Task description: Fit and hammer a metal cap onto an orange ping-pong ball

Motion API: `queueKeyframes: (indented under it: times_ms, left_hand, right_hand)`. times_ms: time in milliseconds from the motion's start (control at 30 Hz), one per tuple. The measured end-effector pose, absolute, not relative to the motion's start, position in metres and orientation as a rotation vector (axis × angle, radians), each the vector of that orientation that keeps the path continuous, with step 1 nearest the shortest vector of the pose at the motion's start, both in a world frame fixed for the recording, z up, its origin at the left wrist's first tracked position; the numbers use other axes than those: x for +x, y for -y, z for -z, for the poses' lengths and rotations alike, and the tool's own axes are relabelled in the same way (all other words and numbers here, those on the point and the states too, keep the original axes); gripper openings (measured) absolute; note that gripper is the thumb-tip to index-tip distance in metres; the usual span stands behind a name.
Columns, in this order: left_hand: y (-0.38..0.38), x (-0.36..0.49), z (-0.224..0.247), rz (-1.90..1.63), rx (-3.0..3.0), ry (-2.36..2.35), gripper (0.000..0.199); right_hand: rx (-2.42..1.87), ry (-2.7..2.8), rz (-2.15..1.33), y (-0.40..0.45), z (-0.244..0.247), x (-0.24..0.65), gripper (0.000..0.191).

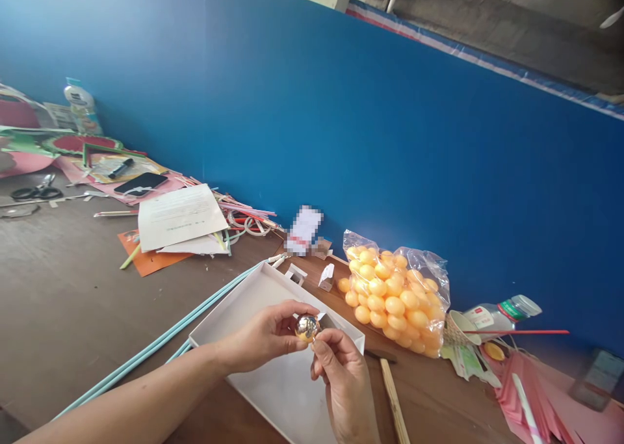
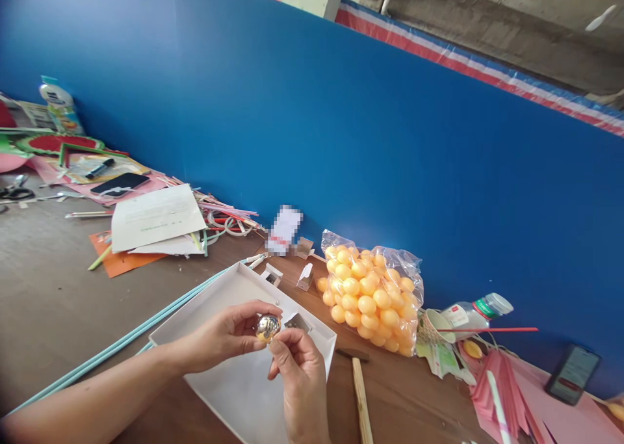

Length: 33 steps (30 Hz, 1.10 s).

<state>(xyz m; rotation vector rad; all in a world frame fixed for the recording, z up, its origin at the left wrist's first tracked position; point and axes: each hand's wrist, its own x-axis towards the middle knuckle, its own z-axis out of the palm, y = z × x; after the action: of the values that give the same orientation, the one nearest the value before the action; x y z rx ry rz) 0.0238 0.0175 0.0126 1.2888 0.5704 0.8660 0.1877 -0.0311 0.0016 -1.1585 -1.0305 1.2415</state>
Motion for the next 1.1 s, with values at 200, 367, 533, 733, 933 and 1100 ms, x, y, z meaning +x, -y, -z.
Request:
queueKeyframes:
  times_ms: [200,367,533,733,933,1100]
  left_hand:
    - [-0.0163,0.0232,-0.0154,-0.871,1.307,-0.574,0.044]
    - [-0.0165,0.0231,-0.0156,-0.864,1.311,-0.577,0.044]
    - [-0.0163,0.0225,-0.0151,-0.859,1.332,-0.621,0.045]
    - [-0.0160,0.0230,-0.0147,-0.858,1.332,-0.630,0.046]
    - [-0.0167,0.0230,-0.0146,-0.857,1.307,-0.614,0.047]
    - [-0.0172,0.0232,-0.0119,-0.861,1.281,-0.579,0.048]
  right_hand:
    - [-1.150,1.008,-1.249,0.0326,-0.0070,0.1865,0.020]
    - [-1.139,1.015,-1.268,0.0334,-0.0068,0.1866,0.021]
    - [-1.128,1.012,-1.288,0.0335,-0.0069,0.1869,0.021]
    - [-1.115,0.996,-1.302,0.0332,-0.0094,0.1850,0.021]
    - [-1.121,1.006,-1.303,0.0347,-0.0108,0.1846,0.021]
    - [-1.113,1.015,-1.326,0.0346,-0.0109,0.1863,0.022]
